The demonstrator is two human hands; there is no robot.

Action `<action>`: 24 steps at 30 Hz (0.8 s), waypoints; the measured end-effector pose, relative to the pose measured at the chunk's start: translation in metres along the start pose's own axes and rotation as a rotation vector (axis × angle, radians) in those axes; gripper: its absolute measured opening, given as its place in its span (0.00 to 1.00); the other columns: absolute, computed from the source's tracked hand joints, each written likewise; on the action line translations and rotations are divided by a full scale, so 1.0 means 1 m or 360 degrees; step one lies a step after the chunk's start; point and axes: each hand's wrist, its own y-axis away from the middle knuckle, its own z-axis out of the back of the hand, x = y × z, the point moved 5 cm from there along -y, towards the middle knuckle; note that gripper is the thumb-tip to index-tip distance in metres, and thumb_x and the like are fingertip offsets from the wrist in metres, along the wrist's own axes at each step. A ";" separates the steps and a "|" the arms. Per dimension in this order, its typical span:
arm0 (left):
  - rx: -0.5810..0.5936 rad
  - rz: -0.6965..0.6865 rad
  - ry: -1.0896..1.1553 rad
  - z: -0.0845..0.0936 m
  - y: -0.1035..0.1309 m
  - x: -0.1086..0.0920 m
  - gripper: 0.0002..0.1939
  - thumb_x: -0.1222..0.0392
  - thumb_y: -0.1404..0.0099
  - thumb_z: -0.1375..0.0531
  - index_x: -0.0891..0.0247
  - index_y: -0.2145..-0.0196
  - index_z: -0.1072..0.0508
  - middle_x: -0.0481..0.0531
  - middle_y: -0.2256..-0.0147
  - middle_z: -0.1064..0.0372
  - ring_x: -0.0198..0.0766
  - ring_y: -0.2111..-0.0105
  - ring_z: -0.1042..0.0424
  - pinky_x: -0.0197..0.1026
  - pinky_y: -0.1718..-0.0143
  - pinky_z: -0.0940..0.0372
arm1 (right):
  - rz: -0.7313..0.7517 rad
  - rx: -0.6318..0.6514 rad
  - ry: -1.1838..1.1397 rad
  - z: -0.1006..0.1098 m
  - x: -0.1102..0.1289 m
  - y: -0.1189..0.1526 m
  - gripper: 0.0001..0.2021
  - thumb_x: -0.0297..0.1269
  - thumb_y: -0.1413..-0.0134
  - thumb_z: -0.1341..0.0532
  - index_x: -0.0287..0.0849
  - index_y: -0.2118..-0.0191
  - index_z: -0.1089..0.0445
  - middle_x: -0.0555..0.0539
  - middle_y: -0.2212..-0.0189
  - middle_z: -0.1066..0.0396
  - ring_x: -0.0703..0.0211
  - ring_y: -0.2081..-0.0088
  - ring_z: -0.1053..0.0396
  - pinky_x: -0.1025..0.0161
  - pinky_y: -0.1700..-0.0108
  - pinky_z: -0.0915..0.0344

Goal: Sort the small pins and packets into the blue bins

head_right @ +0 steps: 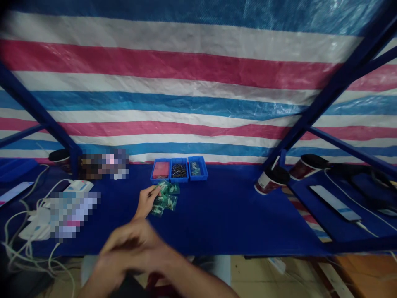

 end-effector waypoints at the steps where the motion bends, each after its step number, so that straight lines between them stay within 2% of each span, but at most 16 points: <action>1: 0.0001 0.0003 0.0015 0.000 0.000 0.001 0.21 0.46 0.34 0.42 0.66 0.76 0.27 0.46 0.80 0.36 0.31 0.79 0.43 0.35 0.75 0.48 | 0.0018 -0.0185 0.0127 0.027 -0.014 -0.012 0.17 0.48 0.39 0.38 0.39 0.71 0.30 0.49 0.75 0.32 0.62 0.73 0.34 0.63 0.69 0.34; 3: 0.0021 -0.0012 0.0031 0.000 0.000 0.002 0.22 0.47 0.34 0.42 0.66 0.78 0.29 0.45 0.80 0.37 0.31 0.79 0.43 0.35 0.75 0.48 | 0.0034 -0.0676 0.0483 0.083 -0.041 -0.025 0.23 0.49 0.40 0.39 0.42 0.81 0.38 0.53 0.84 0.43 0.64 0.80 0.45 0.63 0.75 0.43; 5: 0.0020 -0.0029 0.0023 0.000 0.000 0.002 0.23 0.47 0.33 0.42 0.65 0.80 0.32 0.45 0.82 0.39 0.31 0.79 0.43 0.35 0.75 0.48 | 0.0005 -0.1027 0.0799 0.125 -0.064 -0.030 0.23 0.46 0.38 0.41 0.43 0.82 0.41 0.54 0.84 0.48 0.65 0.80 0.50 0.62 0.75 0.46; 8: -0.0006 -0.0020 0.0023 0.000 -0.001 0.002 0.24 0.47 0.33 0.42 0.65 0.82 0.34 0.45 0.83 0.39 0.31 0.80 0.42 0.35 0.75 0.48 | 0.0032 -0.1011 0.1026 0.152 -0.091 -0.036 0.12 0.44 0.41 0.39 0.41 0.69 0.31 0.52 0.75 0.39 0.62 0.74 0.42 0.63 0.68 0.41; 9: -0.0008 -0.0014 0.0033 0.000 -0.001 0.001 0.24 0.47 0.33 0.42 0.64 0.82 0.35 0.45 0.83 0.39 0.32 0.80 0.42 0.35 0.75 0.47 | 0.0041 -0.0968 0.1046 0.155 -0.098 -0.039 0.10 0.43 0.42 0.38 0.41 0.63 0.29 0.50 0.71 0.36 0.61 0.71 0.39 0.63 0.65 0.39; 11: 0.0023 -0.0009 0.0057 0.000 -0.001 0.000 0.24 0.47 0.33 0.43 0.64 0.82 0.35 0.45 0.83 0.39 0.32 0.80 0.41 0.35 0.74 0.47 | 0.0032 -0.0871 0.1015 0.157 -0.111 -0.044 0.14 0.42 0.44 0.37 0.42 0.55 0.28 0.47 0.64 0.32 0.59 0.66 0.35 0.62 0.59 0.36; 13: 0.0079 -0.0020 0.0071 -0.002 -0.001 -0.001 0.25 0.46 0.32 0.44 0.64 0.81 0.34 0.45 0.82 0.38 0.32 0.80 0.41 0.35 0.74 0.47 | -0.0019 -0.0782 0.0900 0.157 -0.122 -0.048 0.16 0.42 0.43 0.37 0.42 0.51 0.28 0.45 0.60 0.28 0.57 0.62 0.32 0.61 0.56 0.36; 16: 0.0151 -0.0050 0.0070 -0.004 -0.001 -0.001 0.25 0.46 0.31 0.45 0.65 0.80 0.32 0.46 0.81 0.36 0.32 0.79 0.39 0.35 0.72 0.46 | -0.0118 -0.0711 0.0658 0.156 -0.137 -0.051 0.14 0.45 0.42 0.38 0.40 0.57 0.25 0.46 0.64 0.25 0.56 0.65 0.31 0.62 0.60 0.35; 20: 0.0218 -0.0072 0.0043 -0.007 -0.002 0.000 0.24 0.47 0.31 0.45 0.65 0.79 0.31 0.47 0.80 0.35 0.32 0.78 0.39 0.35 0.72 0.46 | -0.0181 -0.0765 0.0405 0.157 -0.149 -0.046 0.16 0.48 0.44 0.38 0.37 0.69 0.26 0.49 0.74 0.29 0.60 0.72 0.34 0.66 0.68 0.37; 24: 0.0250 -0.0091 -0.0011 -0.010 -0.002 0.000 0.22 0.48 0.32 0.43 0.66 0.78 0.29 0.46 0.80 0.36 0.32 0.79 0.40 0.35 0.74 0.47 | -0.0182 -0.0859 0.0368 0.155 -0.146 -0.035 0.16 0.48 0.44 0.37 0.38 0.69 0.27 0.51 0.76 0.31 0.62 0.74 0.36 0.67 0.70 0.39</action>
